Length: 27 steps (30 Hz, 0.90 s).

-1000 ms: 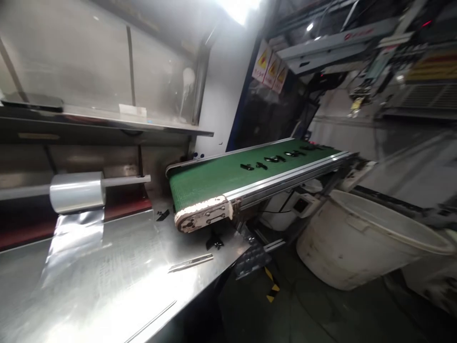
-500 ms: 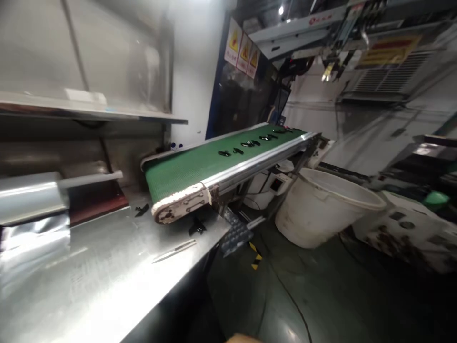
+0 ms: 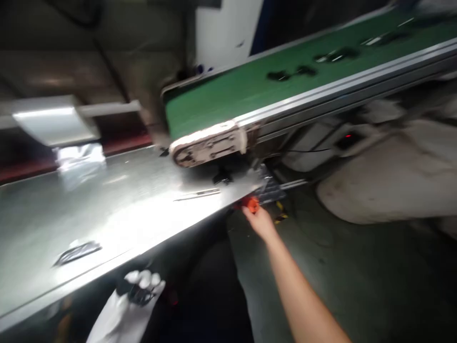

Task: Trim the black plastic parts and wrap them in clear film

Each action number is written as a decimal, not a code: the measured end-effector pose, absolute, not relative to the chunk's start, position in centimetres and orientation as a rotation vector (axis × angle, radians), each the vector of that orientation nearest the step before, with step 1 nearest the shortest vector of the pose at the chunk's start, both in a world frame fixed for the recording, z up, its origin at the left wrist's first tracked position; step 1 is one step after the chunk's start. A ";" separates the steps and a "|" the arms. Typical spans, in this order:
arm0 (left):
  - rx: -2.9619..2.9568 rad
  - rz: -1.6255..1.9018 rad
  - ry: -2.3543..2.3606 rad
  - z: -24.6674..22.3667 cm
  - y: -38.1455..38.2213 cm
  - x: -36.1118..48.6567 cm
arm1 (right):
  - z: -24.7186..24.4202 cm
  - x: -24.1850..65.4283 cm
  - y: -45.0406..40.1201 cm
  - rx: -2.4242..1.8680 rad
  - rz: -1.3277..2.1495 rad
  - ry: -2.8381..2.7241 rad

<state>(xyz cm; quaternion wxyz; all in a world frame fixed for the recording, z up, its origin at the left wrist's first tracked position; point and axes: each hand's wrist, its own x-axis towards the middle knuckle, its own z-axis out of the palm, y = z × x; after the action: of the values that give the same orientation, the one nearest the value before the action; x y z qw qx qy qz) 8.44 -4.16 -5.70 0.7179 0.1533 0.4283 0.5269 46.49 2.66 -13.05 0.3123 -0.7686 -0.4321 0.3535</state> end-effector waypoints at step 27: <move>0.718 1.215 1.342 -3.1 -4.1 -1.4 | -3.7 15.2 1.9 -0.861 1.908 -1.314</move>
<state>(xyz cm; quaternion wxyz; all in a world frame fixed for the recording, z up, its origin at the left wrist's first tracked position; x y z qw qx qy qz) -1.36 -4.06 -3.12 0.5624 0.3049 0.5698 0.5159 15.23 1.87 -3.75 0.3286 -0.3291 -0.5021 0.7291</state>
